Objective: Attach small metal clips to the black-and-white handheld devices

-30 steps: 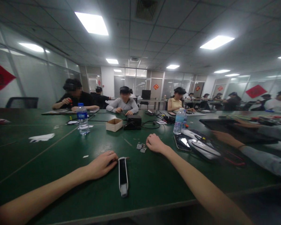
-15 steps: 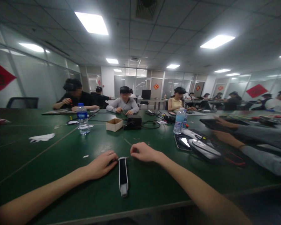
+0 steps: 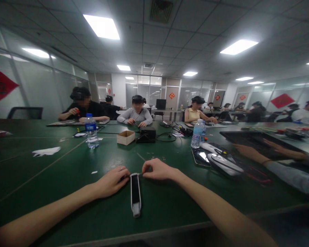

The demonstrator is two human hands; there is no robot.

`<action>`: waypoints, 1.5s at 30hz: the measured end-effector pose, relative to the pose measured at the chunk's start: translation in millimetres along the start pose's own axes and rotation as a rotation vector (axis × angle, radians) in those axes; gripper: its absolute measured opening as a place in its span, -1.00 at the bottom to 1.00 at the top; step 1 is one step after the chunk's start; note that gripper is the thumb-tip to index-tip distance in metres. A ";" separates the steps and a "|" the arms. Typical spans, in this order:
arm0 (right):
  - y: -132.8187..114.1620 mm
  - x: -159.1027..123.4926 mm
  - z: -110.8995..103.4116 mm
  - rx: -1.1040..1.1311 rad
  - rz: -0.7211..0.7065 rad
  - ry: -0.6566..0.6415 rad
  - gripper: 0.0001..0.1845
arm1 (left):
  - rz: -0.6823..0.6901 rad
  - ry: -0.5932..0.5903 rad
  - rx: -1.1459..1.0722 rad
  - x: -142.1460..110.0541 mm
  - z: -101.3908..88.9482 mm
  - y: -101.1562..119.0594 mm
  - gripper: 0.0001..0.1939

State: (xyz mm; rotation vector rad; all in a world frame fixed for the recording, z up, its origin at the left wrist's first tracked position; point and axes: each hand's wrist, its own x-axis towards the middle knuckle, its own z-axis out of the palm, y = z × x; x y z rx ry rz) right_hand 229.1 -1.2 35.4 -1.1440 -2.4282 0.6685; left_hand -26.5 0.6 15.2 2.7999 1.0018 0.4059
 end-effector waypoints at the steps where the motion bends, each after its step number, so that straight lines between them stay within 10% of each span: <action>1: 0.0 0.0 0.0 0.011 0.004 -0.005 -0.84 | 0.000 0.001 0.001 0.0 0.0 -0.1 -0.87; 45: 5.2 2.9 15.1 -0.042 -0.092 0.094 -0.78 | 0.004 0.006 -0.011 0.9 3.6 -3.0 -0.86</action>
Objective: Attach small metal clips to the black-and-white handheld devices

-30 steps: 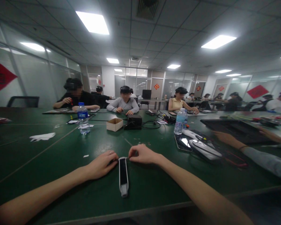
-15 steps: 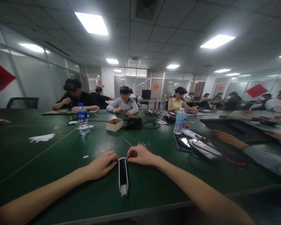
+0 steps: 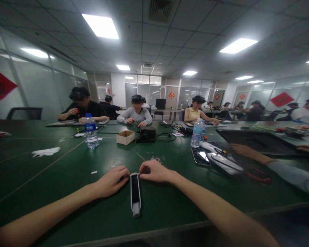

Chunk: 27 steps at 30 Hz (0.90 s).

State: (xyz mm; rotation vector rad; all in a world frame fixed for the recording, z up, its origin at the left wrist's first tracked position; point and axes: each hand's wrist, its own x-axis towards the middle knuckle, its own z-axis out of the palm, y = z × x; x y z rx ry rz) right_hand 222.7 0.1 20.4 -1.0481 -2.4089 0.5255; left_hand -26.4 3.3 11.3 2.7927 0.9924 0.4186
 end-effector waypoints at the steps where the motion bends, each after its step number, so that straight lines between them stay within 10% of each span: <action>1: 0.1 0.2 0.1 -0.008 -0.001 0.001 -0.79 | 0.001 0.002 -0.003 0.0 0.2 -0.4 -0.87; 27: -2.4 -0.4 0.2 -0.047 -0.021 0.008 -0.79 | -0.002 -0.004 0.014 0.5 -3.9 5.9 -0.87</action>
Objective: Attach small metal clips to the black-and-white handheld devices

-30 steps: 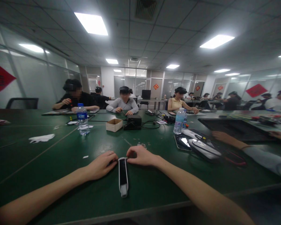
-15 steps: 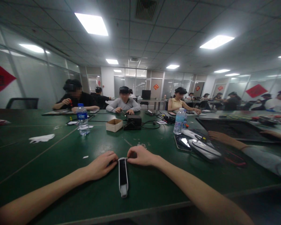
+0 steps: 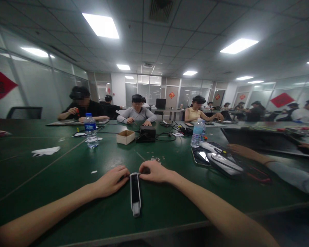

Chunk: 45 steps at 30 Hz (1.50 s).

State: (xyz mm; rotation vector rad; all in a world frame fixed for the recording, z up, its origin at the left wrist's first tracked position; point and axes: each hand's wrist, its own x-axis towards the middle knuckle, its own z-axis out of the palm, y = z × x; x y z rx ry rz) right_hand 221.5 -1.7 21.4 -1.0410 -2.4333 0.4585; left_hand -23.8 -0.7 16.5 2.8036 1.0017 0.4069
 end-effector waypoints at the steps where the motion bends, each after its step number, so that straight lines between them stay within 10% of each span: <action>1: 0.1 0.1 0.2 -0.005 -0.003 0.002 -0.80 | -0.001 -0.002 0.002 0.0 -0.3 0.0 -0.87; 45: -4.4 -0.1 1.1 -0.083 -0.077 -0.011 -0.80 | -0.008 -0.010 -0.031 -0.3 0.8 -3.1 -0.84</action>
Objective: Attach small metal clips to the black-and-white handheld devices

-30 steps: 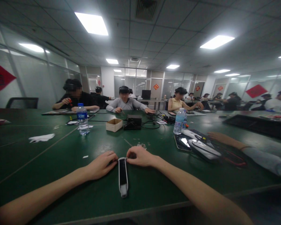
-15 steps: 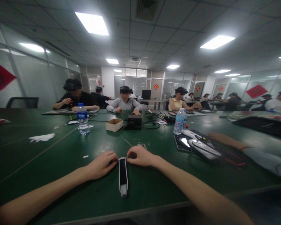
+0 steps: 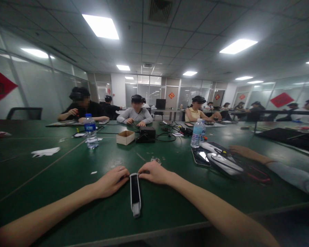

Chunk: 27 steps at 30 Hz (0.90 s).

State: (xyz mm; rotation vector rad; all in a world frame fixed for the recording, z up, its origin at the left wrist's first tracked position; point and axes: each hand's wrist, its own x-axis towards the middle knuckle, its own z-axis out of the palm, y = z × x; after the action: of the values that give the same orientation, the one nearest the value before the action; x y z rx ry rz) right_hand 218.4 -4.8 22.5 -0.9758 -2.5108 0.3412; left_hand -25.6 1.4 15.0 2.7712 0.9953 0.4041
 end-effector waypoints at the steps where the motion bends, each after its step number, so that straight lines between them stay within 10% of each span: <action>1: 0.0 0.2 0.4 -0.025 -0.009 0.003 -0.80 | -0.002 0.002 0.004 0.3 0.7 -0.3 -0.84; 16: 16.1 0.8 -12.0 -0.170 0.063 0.009 -0.76 | -0.087 0.051 0.048 -1.1 0.4 3.7 -0.73; 27: 84.8 -16.0 -39.8 -0.377 0.241 0.137 -0.73 | -0.040 0.028 0.075 -2.8 0.6 0.8 -0.77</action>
State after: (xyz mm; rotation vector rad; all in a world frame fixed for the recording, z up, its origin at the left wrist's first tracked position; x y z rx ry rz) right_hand 297.1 48.5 21.4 -1.4006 -2.3812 -0.1343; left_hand -27.0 -1.1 14.1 2.8142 1.0930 0.4095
